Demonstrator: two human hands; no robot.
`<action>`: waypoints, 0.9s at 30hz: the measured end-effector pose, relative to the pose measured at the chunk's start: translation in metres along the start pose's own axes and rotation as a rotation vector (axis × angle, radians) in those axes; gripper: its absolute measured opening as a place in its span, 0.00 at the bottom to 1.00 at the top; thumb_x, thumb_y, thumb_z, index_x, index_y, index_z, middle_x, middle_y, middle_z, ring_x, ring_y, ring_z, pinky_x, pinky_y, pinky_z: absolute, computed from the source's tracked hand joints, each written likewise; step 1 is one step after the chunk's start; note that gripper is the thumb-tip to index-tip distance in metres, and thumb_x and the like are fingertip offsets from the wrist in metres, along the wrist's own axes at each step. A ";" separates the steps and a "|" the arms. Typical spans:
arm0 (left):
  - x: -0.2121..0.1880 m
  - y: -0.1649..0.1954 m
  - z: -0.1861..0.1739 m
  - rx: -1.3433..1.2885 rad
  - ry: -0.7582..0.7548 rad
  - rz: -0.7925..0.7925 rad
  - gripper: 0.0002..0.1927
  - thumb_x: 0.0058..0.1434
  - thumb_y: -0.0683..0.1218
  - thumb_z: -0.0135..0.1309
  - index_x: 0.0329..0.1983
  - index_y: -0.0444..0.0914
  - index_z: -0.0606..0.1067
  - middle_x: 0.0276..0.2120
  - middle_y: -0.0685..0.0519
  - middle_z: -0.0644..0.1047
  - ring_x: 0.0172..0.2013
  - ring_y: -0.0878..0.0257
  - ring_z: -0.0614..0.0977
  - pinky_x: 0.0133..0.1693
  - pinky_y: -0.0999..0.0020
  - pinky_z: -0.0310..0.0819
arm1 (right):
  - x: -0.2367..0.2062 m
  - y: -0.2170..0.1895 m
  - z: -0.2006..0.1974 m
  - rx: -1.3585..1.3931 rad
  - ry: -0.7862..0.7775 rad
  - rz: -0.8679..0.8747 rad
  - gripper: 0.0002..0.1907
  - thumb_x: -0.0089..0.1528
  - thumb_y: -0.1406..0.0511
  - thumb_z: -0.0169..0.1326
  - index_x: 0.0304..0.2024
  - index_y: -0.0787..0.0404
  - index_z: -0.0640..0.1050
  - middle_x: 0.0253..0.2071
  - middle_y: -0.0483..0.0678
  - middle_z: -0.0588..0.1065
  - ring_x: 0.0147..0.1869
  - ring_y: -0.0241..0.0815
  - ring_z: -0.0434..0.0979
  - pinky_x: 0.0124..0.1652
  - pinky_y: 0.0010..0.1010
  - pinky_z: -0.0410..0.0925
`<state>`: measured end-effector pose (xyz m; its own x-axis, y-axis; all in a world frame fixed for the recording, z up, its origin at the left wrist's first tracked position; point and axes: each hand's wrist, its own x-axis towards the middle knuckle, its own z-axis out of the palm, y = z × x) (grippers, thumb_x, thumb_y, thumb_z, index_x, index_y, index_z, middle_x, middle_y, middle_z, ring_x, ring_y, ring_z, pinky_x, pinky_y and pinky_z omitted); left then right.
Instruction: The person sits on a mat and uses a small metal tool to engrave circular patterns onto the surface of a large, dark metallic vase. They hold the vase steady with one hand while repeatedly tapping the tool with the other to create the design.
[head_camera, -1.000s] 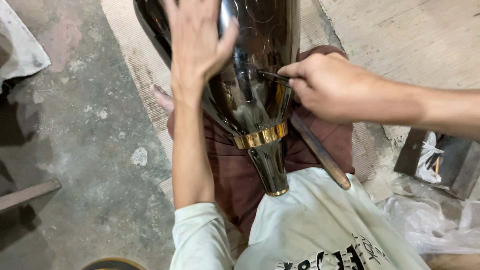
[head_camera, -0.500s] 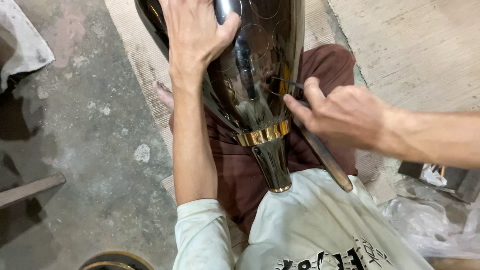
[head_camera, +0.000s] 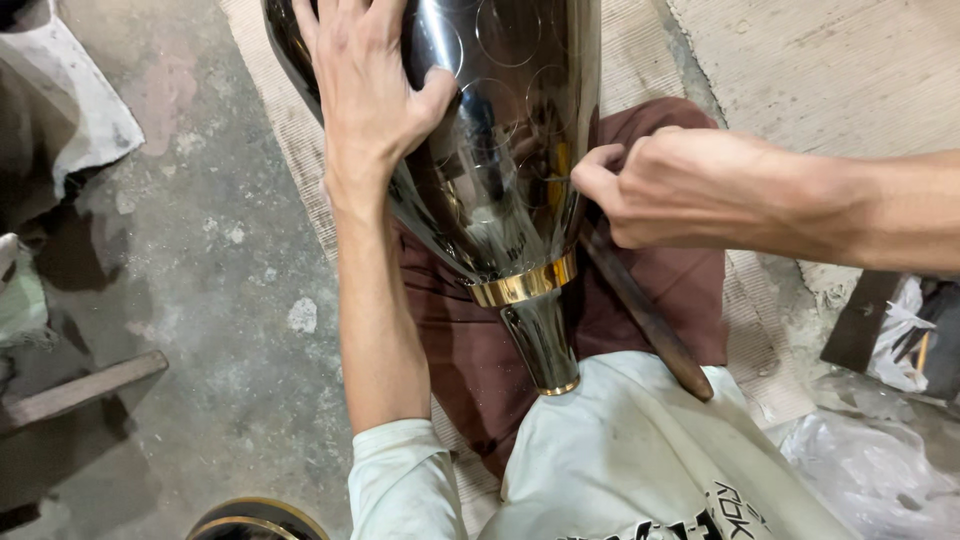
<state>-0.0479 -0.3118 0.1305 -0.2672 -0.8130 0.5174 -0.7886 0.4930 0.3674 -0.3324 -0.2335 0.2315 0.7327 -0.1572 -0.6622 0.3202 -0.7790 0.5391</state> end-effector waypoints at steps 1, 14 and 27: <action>0.000 0.004 0.000 0.000 -0.008 -0.015 0.35 0.51 0.55 0.52 0.64 0.40 0.72 0.60 0.41 0.72 0.67 0.44 0.68 0.72 0.33 0.35 | -0.001 0.003 0.000 0.026 -0.014 -0.003 0.10 0.65 0.72 0.50 0.34 0.73 0.80 0.35 0.54 0.69 0.18 0.27 0.62 0.17 0.22 0.57; -0.115 0.074 0.044 -0.144 0.184 -0.624 0.45 0.66 0.68 0.45 0.82 0.49 0.49 0.83 0.52 0.43 0.83 0.48 0.41 0.76 0.31 0.25 | -0.005 -0.085 0.110 1.702 0.716 1.019 0.27 0.60 0.68 0.57 0.63 0.59 0.72 0.32 0.46 0.75 0.20 0.30 0.66 0.17 0.22 0.62; -0.271 0.184 0.119 -1.499 -0.011 -1.174 0.47 0.44 0.52 0.74 0.61 0.25 0.67 0.45 0.45 0.76 0.45 0.54 0.80 0.49 0.57 0.78 | 0.008 -0.176 0.130 1.997 0.923 1.349 0.26 0.57 0.65 0.66 0.58 0.62 0.79 0.31 0.43 0.75 0.32 0.30 0.70 0.33 0.22 0.65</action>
<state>-0.1865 -0.0383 -0.0344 -0.0372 -0.8884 -0.4575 0.5102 -0.4105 0.7558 -0.4610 -0.1767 0.0639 0.1081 -0.9935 -0.0360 -0.4790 -0.0203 -0.8776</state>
